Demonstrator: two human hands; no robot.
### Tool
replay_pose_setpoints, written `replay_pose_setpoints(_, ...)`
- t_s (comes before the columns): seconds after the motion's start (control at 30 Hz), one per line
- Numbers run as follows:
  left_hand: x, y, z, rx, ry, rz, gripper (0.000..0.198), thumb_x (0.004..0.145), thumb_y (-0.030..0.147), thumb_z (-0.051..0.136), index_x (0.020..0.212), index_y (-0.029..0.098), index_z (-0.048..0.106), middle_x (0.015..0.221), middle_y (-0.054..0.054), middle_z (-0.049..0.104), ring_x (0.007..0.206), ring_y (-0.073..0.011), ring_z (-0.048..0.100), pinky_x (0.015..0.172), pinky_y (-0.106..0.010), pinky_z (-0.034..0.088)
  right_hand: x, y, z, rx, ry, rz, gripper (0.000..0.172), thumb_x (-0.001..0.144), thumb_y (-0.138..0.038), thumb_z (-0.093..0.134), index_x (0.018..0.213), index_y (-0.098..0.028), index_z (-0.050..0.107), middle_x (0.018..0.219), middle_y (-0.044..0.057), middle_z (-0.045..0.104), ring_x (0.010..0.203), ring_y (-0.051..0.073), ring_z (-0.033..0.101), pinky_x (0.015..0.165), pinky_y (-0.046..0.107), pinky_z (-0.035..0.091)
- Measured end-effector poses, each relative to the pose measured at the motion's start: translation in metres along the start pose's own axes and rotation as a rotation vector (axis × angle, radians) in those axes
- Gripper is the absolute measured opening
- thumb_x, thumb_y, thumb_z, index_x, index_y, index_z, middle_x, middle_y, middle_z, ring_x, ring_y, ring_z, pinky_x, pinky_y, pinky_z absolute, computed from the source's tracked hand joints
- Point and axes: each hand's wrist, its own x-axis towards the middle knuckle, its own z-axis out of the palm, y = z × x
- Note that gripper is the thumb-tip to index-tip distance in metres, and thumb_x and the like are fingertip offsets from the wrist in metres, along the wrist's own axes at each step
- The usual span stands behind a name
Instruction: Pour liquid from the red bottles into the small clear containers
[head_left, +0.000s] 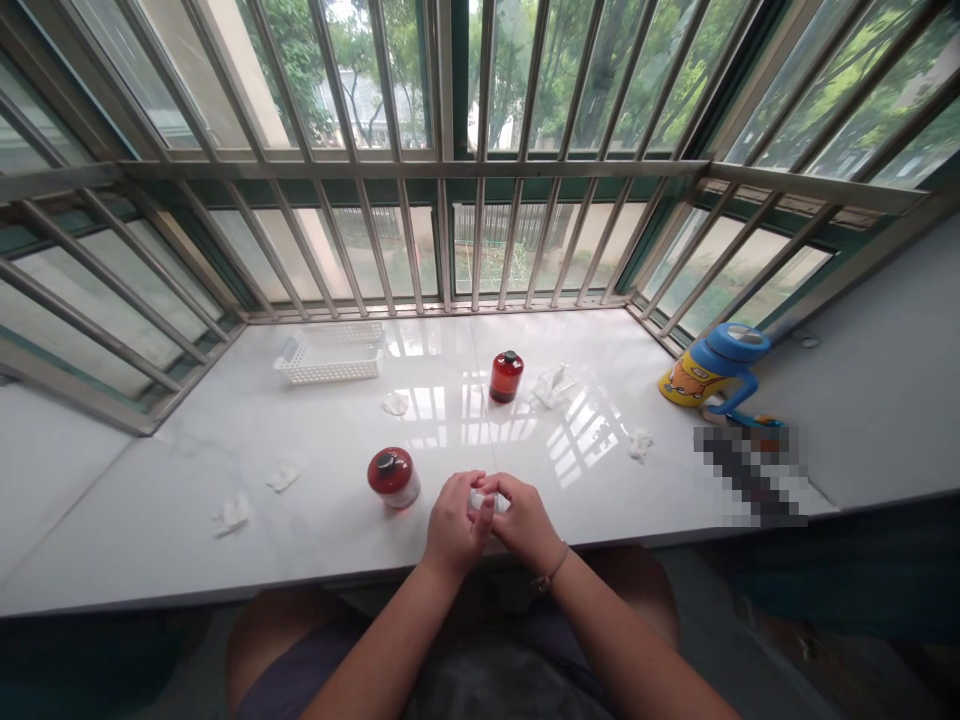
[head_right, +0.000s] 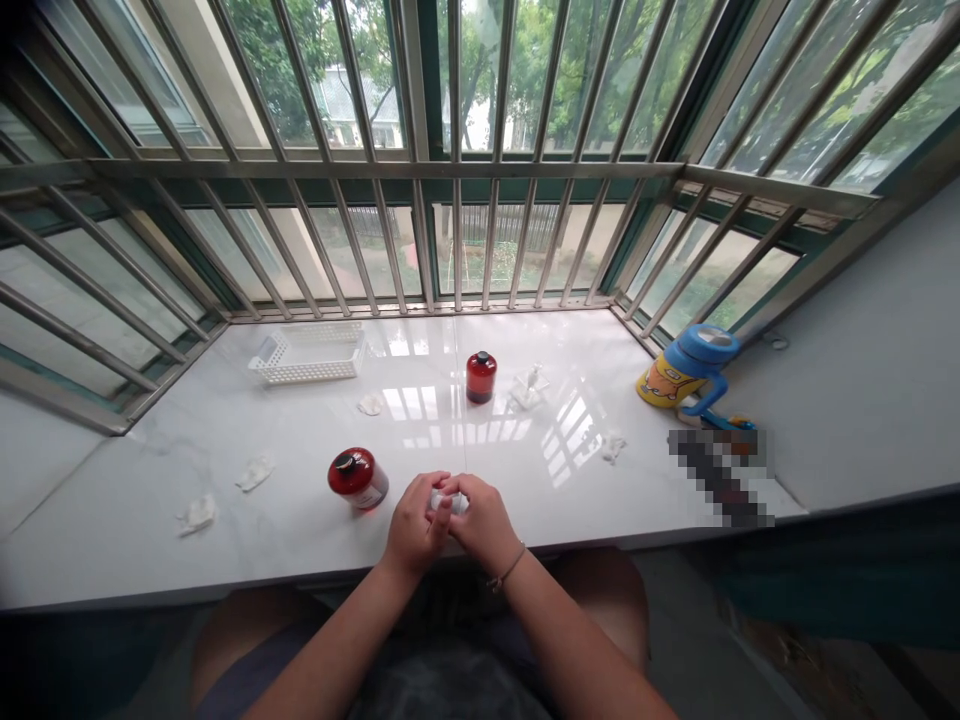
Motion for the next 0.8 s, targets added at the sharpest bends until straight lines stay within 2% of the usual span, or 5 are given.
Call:
replay_pose_setpoints(0.23, -0.006, -0.003, -0.001, 0.031, 0.003, -0.013, 0.039, 0.108, 0.053, 0.047, 0.123, 0.020, 0.064, 0.116, -0.013, 0.072, 0.111, -0.0289, 0.069, 0.098, -0.044, 0.058, 0.002, -0.003, -0.002, 0.006, -0.033, -0.018, 0.020, 0.082, -0.034, 0.087, 0.094, -0.025, 0.073, 0.102, 0.003, 0.081, 0.095, 0.025, 0.076, 0.090, 0.037, 0.059)
replay_pose_setpoints(0.43, -0.019, -0.010, -0.007, 0.046, 0.042, 0.047, 0.063, 0.106, 0.073, 0.037, 0.127, 0.020, 0.064, 0.117, -0.015, 0.072, 0.111, -0.0303, 0.071, 0.096, -0.044, 0.060, -0.003, -0.001, 0.001, 0.036, -0.111, -0.027, 0.024, 0.081, -0.036, 0.089, 0.096, -0.025, 0.075, 0.105, 0.004, 0.081, 0.098, 0.026, 0.076, 0.094, 0.039, 0.059)
replay_pose_setpoints(0.63, -0.024, -0.010, -0.017, 0.046, 0.019, 0.070, 0.063, 0.108, 0.070, 0.033, 0.128, 0.020, 0.065, 0.118, -0.016, 0.074, 0.112, -0.0297, 0.072, 0.098, -0.044, 0.060, -0.007, -0.004, 0.002, 0.079, -0.189, -0.065, 0.019, 0.089, -0.034, 0.080, 0.107, -0.027, 0.078, 0.113, 0.004, 0.079, 0.108, 0.025, 0.074, 0.101, 0.040, 0.057)
replay_pose_setpoints(0.73, -0.025, -0.010, -0.019, 0.050, 0.014, 0.066, 0.067, 0.106, 0.074, 0.034, 0.132, 0.020, 0.065, 0.119, -0.016, 0.074, 0.111, -0.0304, 0.072, 0.096, -0.045, 0.061, -0.008, 0.000, 0.001, 0.254, -0.227, -0.013, 0.034, 0.088, -0.038, 0.084, 0.118, -0.027, 0.073, 0.121, 0.005, 0.078, 0.116, 0.026, 0.074, 0.106, 0.041, 0.058)
replay_pose_setpoints(0.8, -0.026, -0.010, -0.018, 0.055, 0.020, 0.054, 0.069, 0.103, 0.078, 0.042, 0.133, 0.020, 0.065, 0.117, -0.016, 0.075, 0.108, -0.0311, 0.073, 0.094, -0.046, 0.061, -0.010, 0.006, -0.001, 0.371, -0.197, 0.057, 0.046, 0.086, -0.043, 0.086, 0.125, -0.027, 0.067, 0.126, 0.008, 0.076, 0.119, 0.027, 0.074, 0.106, 0.043, 0.060)
